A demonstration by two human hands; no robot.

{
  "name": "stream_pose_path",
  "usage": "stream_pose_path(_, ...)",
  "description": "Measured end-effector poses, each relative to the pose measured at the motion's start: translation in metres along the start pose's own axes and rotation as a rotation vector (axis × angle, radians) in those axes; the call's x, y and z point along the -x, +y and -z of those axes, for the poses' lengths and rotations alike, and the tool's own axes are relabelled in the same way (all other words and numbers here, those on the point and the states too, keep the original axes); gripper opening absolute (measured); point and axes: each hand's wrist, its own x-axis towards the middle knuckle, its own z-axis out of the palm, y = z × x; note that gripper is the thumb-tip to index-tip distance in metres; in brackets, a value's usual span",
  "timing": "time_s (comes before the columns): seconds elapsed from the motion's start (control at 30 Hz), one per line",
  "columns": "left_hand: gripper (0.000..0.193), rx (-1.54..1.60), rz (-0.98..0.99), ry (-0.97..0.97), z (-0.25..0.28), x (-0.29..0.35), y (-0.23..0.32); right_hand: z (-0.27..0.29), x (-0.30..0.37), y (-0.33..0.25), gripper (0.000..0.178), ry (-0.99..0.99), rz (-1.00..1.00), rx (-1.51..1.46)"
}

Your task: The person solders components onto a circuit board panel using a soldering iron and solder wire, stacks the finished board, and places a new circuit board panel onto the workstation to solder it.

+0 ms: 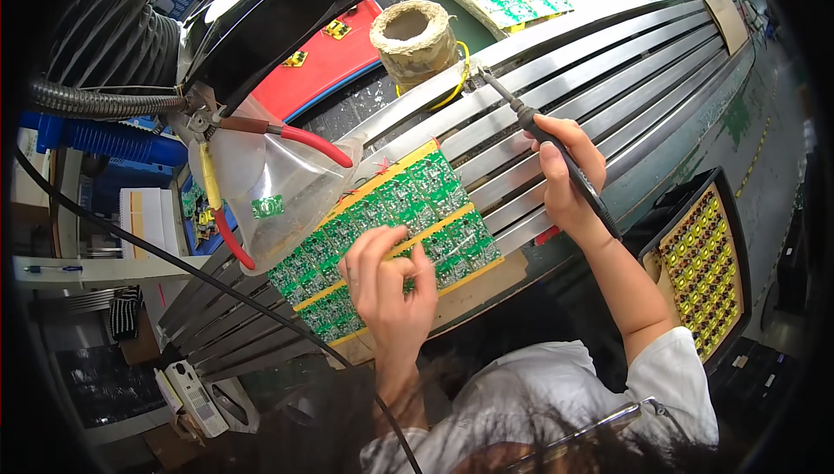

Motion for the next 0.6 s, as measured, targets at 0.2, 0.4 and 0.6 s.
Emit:
stream_pose_path(0.2, 0.020, -0.120, -0.112, -0.058, -0.006, -0.014, -0.005, 0.000, -0.003, -0.002, 0.031, 0.014, -0.019, -0.032)
stream_pose_path(0.4, 0.019, -0.214, -0.177, -0.157, 0.002, -0.025, -0.001, 0.000, -0.003, -0.002, 0.031, 0.019, -0.038, -0.064)
stream_pose_path(0.6, 0.015, -0.304, -0.262, -0.264, 0.007, -0.034, 0.004, 0.005, -0.001, -0.004, 0.032, -0.030, -0.080, -0.056)
